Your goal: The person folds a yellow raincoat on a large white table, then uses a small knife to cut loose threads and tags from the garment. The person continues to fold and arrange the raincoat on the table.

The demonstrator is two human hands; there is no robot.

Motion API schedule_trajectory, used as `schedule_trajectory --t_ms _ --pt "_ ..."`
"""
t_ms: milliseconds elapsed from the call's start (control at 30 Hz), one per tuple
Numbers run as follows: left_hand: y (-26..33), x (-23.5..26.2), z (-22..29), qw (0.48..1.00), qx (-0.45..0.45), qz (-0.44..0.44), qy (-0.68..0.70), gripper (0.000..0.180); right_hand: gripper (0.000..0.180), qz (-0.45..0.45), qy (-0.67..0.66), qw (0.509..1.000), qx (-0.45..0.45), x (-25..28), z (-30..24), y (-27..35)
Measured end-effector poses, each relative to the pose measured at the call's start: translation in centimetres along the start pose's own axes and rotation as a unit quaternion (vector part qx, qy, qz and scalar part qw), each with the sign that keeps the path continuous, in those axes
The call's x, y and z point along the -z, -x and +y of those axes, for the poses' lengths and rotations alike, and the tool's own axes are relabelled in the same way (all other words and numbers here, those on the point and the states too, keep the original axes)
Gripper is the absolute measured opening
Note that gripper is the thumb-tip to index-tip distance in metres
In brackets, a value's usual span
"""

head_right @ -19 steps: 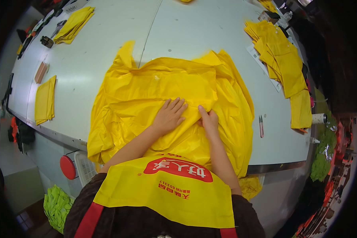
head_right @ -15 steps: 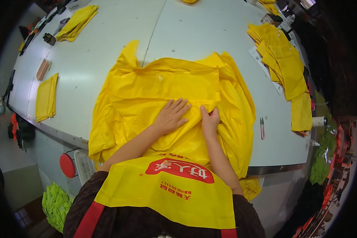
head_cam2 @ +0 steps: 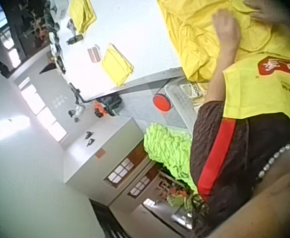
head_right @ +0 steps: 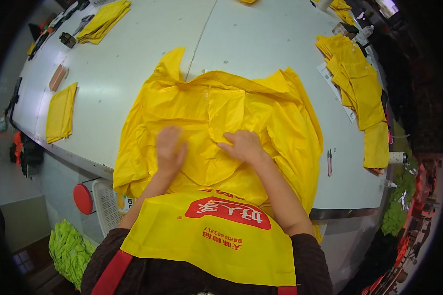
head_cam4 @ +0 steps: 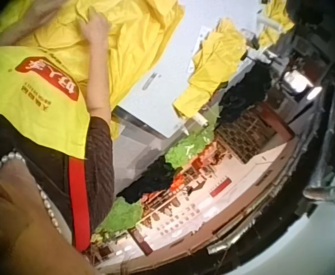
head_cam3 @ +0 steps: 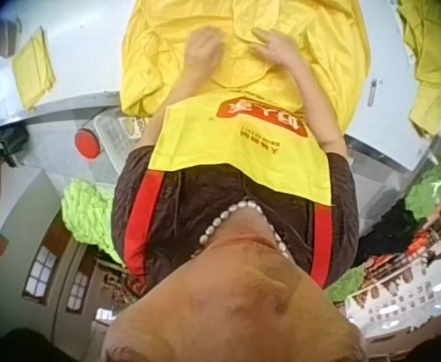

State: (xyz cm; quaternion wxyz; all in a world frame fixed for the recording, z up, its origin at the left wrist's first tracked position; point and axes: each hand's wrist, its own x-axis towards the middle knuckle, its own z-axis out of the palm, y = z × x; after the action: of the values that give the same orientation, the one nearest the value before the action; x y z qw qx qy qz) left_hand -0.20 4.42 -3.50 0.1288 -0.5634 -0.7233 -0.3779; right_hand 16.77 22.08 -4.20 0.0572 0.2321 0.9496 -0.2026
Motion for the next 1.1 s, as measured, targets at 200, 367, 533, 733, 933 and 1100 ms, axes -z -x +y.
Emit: schedule_trajectory --t_ms 200,367,533,733,933,1100 --pt "-0.5 0.6 -8.0 0.764 0.508 0.059 0.394 0.05 0.044 0.176 0.055 0.98 0.076 -3.8 -1.6 -2.1" --pt "-2.0 -1.0 -7.0 0.813 0.364 0.168 0.422 0.049 0.051 0.171 0.056 0.981 0.073 -5.0 -2.0 -1.7" --pt "-2.8 -3.1 -0.3 0.996 0.002 -0.081 0.034 0.055 0.046 0.17 0.058 0.981 0.07 -4.7 -2.3 -1.5" --pt "-1.4 -7.8 -0.9 0.966 0.097 -0.239 0.01 0.046 0.039 0.117 -0.102 0.984 0.089 -4.4 -0.8 -1.8" --pt "-2.6 -6.1 0.3 0.933 0.143 -0.329 0.018 0.043 0.05 0.256 0.014 0.96 0.112 -1.6 -2.8 -1.4" --pt "-3.1 -5.1 0.3 0.96 0.018 -0.266 0.088 0.036 0.059 0.142 0.082 0.982 0.093 -4.8 -0.7 -2.0"
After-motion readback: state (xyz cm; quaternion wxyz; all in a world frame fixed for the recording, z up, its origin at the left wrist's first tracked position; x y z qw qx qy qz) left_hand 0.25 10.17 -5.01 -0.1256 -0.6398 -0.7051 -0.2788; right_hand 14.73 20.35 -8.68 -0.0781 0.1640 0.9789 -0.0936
